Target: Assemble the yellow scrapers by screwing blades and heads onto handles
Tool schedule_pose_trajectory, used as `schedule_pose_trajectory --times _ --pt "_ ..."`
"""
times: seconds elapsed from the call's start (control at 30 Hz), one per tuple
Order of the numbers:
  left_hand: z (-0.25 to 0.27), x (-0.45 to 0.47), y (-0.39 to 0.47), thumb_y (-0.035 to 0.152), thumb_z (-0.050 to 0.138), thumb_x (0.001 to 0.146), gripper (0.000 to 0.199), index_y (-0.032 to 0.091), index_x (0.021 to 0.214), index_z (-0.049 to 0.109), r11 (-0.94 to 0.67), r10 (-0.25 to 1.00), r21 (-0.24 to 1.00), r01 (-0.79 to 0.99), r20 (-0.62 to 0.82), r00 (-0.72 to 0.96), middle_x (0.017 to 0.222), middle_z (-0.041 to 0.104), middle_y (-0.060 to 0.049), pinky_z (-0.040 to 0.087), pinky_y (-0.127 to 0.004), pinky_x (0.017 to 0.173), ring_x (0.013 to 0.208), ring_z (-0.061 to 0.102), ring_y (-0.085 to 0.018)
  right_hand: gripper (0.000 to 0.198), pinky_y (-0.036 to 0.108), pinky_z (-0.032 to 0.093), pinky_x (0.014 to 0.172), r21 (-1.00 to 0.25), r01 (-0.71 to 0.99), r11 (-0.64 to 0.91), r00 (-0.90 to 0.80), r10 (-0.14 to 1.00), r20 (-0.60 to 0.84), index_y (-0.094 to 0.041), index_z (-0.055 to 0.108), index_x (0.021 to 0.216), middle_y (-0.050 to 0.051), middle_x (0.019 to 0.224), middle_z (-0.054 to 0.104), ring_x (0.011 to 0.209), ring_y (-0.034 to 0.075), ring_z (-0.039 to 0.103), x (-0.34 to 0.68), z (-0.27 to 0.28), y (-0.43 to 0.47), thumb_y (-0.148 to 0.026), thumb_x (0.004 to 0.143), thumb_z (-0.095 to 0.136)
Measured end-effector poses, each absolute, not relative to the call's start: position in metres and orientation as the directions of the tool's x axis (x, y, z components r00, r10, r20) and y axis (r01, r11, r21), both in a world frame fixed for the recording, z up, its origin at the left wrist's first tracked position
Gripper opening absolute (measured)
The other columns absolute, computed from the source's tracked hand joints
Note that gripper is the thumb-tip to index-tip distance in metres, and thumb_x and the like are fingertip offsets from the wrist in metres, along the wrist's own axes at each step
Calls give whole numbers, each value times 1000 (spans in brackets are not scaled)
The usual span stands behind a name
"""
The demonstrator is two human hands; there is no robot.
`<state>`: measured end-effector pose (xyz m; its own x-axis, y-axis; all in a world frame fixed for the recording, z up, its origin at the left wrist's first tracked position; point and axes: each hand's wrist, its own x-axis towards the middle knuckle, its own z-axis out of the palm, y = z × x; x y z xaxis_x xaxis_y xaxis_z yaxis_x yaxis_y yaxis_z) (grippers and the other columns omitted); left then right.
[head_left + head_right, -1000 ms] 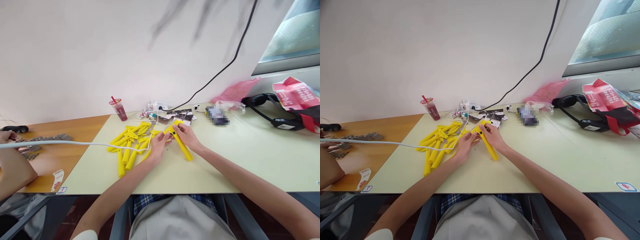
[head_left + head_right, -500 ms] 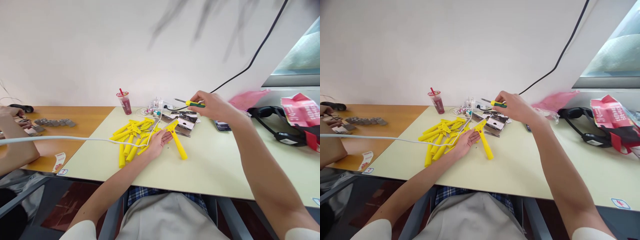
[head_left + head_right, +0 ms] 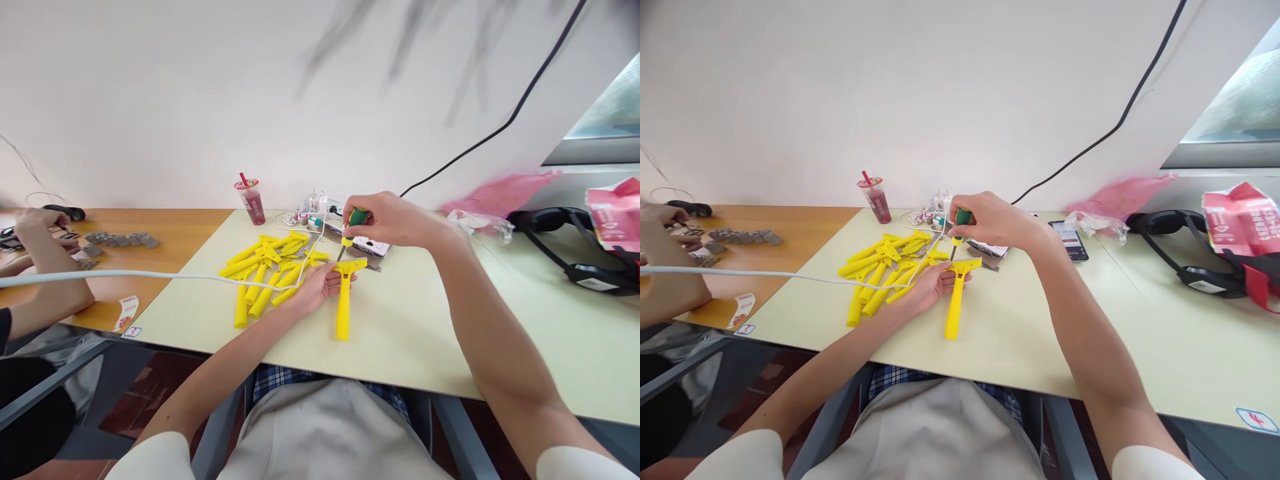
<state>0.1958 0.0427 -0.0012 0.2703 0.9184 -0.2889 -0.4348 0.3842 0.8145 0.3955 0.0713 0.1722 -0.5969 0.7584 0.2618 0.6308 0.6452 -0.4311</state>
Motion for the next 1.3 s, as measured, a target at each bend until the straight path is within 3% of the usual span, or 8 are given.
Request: schedule_pose_trajectory --times 0.4,1.1,1.3 --pt "0 195 41 25 54 113 29 6 115 75 393 910 831 -395 -288 300 117 83 -28 69 -42 93 106 85 -32 12 32 34 65 -373 644 668 -655 733 182 -26 72 97 0 83 73 71 18 60 386 153 87 -37 94 76" --pt "2 197 42 24 52 113 29 6 113 74 404 906 823 -399 -300 299 105 84 -25 71 -38 84 100 86 -31 20 32 37 66 -403 639 655 -644 742 184 -26 73 101 1 86 75 73 20 62 389 150 92 -45 94 75" --pt "2 196 41 24 53 113 28 6 115 74 401 907 823 -403 -293 303 114 84 -27 70 -39 85 102 86 -32 20 33 36 68 -378 665 644 -635 754 169 -26 71 97 2 86 73 77 21 62 390 153 92 -45 94 75"
